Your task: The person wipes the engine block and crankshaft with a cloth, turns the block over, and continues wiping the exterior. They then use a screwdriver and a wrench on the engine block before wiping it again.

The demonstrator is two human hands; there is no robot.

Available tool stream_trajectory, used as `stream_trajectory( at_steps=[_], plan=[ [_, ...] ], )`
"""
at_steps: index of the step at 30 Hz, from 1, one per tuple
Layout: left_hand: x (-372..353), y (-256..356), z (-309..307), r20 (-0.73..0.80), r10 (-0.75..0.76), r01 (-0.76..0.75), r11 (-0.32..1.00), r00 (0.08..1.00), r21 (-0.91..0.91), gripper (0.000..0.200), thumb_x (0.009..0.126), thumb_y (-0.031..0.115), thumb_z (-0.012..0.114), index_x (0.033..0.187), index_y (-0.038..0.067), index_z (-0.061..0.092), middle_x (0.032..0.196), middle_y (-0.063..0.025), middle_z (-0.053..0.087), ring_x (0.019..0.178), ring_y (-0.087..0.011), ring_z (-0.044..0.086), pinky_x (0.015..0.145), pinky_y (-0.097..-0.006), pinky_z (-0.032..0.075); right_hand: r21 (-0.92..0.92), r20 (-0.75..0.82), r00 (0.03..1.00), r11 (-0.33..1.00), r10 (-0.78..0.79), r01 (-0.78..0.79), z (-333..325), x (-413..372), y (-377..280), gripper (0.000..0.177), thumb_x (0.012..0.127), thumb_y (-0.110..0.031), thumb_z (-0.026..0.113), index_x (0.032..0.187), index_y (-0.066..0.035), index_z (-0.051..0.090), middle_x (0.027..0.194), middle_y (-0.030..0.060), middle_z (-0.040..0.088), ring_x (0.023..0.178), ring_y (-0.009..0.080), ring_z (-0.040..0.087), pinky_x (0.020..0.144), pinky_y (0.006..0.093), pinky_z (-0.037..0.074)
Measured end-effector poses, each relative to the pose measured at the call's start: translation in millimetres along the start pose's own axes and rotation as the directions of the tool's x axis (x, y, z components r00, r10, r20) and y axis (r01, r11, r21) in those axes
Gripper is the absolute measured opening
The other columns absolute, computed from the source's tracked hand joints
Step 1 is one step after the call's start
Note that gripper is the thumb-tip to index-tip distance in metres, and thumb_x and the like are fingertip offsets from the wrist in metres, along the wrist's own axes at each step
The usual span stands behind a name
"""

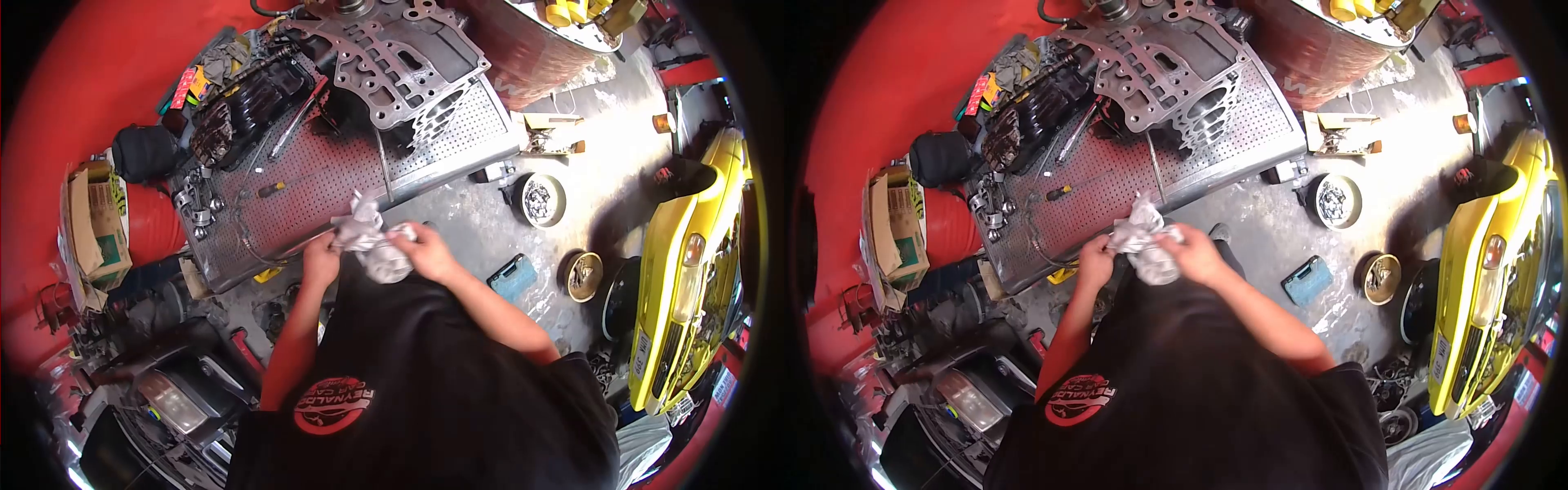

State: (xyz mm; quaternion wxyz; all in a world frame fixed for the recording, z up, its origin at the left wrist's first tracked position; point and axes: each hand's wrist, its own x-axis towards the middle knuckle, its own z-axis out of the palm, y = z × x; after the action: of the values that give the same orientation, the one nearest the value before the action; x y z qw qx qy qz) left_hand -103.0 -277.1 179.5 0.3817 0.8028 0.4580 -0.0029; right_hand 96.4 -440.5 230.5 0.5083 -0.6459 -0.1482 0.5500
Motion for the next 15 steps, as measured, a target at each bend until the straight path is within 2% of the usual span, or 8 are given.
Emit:
stream_trajectory(
  at_steps=[2, 4, 5, 6, 8, 10, 12, 15],
  plan=[
    [-3, 31, -8, 0.314, -0.054, -0.028, 0.968, 0.948, 0.251, 0.025, 0.089, 0.028, 0.070, 0.094, 0.004, 0.071, 0.092, -0.0224, 0.069, 0.088, -0.0391, 0.067, 0.079, -0.0434, 0.052, -0.305, -0.182, 0.983, 0.952, -0.027, -0.030, -49, -5, 42, 0.042, 0.096, -0.043, 0.065, 0.102, -0.001, 0.070, 0.089, 0.0170, 0.073, 0.083, 0.0265, 0.071, 0.077, 0.0402, 0.054],
    [-12, 47, 11, 0.380, 0.086, -0.159, 0.973, 0.921, 0.165, 0.029, 0.088, 0.034, 0.071, 0.087, 0.005, 0.070, 0.086, -0.0211, 0.068, 0.085, -0.0388, 0.066, 0.077, -0.0465, 0.051, -0.610, -0.292, 0.948, 0.788, -0.129, -0.081, -98, -31, 44, 0.046, 0.098, -0.045, 0.063, 0.101, 0.001, 0.069, 0.081, 0.0171, 0.071, 0.077, 0.0245, 0.068, 0.071, 0.0389, 0.052],
    [-10, 52, 23, 0.437, 0.144, -0.180, 0.983, 0.888, 0.042, 0.029, 0.089, 0.034, 0.070, 0.088, 0.005, 0.070, 0.089, -0.0211, 0.068, 0.090, -0.0387, 0.066, 0.081, -0.0476, 0.051, -0.632, -0.392, 0.915, 0.751, -0.100, -0.188, -123, -42, 47, 0.053, 0.098, -0.049, 0.061, 0.099, 0.003, 0.069, 0.079, 0.0203, 0.069, 0.076, 0.0278, 0.068, 0.071, 0.0407, 0.052],
    [-11, 51, 37, 0.408, 0.213, -0.275, 0.957, 0.887, 0.097, 0.027, 0.090, 0.033, 0.070, 0.106, 0.011, 0.071, 0.096, -0.0197, 0.069, 0.097, -0.0383, 0.065, 0.086, -0.0474, 0.051, -0.637, -0.493, 0.867, 0.711, -0.077, -0.298, -146, -52, 49, 0.059, 0.098, -0.054, 0.058, 0.097, 0.004, 0.069, 0.077, 0.0236, 0.068, 0.075, 0.0310, 0.068, 0.071, 0.0426, 0.052],
    [-17, 66, 46, 0.325, 0.177, -0.199, 0.979, 0.929, 0.036, 0.040, 0.091, 0.030, 0.070, 0.128, 0.015, 0.064, 0.107, -0.0186, 0.070, 0.105, -0.0377, 0.065, 0.092, -0.0464, 0.051, -0.441, -0.678, 0.732, 0.758, 0.071, -0.481, -193, -77, 20, 0.063, 0.099, -0.057, 0.053, 0.102, 0.005, 0.069, 0.092, 0.0225, 0.072, 0.081, 0.0302, 0.070, 0.073, 0.0417, 0.052],
    [-14, 64, 47, 0.333, 0.141, -0.135, 0.990, 0.932, -0.040, 0.053, 0.090, 0.028, 0.071, 0.139, 0.015, 0.056, 0.114, -0.0185, 0.070, 0.110, -0.0368, 0.065, 0.096, -0.0449, 0.051, -0.063, -0.732, 0.674, 0.995, -0.097, 0.074, -234, -108, 5, 0.056, 0.101, -0.053, 0.054, 0.096, 0.001, 0.068, 0.091, 0.0114, 0.071, 0.087, 0.0203, 0.069, 0.078, 0.0358, 0.053],
    [-11, 51, 44, 0.372, 0.052, -0.057, 0.998, 0.927, 0.002, 0.050, 0.090, 0.027, 0.070, 0.136, 0.011, 0.059, 0.119, -0.0187, 0.069, 0.114, -0.0358, 0.064, 0.097, -0.0444, 0.051, 0.441, -0.554, 0.830, 0.823, -0.063, 0.357, -265, -144, -35, 0.045, 0.101, -0.044, 0.059, 0.113, 0.000, 0.063, 0.106, 0.0135, 0.070, 0.094, 0.0212, 0.069, 0.085, 0.0346, 0.054],
    [-3, 41, 25, 0.464, -0.106, 0.014, 0.980, 0.879, 0.198, 0.047, 0.091, 0.027, 0.069, 0.133, 0.009, 0.060, 0.124, -0.0203, 0.067, 0.119, -0.0360, 0.062, 0.100, -0.0448, 0.049, 0.118, -0.488, 0.785, 0.863, -0.381, 0.492, -287, -169, -64, 0.054, 0.097, -0.037, 0.066, 0.132, 0.003, 0.053, 0.113, 0.0156, 0.068, 0.102, 0.0260, 0.069, 0.087, 0.0382, 0.057]
  ],
)
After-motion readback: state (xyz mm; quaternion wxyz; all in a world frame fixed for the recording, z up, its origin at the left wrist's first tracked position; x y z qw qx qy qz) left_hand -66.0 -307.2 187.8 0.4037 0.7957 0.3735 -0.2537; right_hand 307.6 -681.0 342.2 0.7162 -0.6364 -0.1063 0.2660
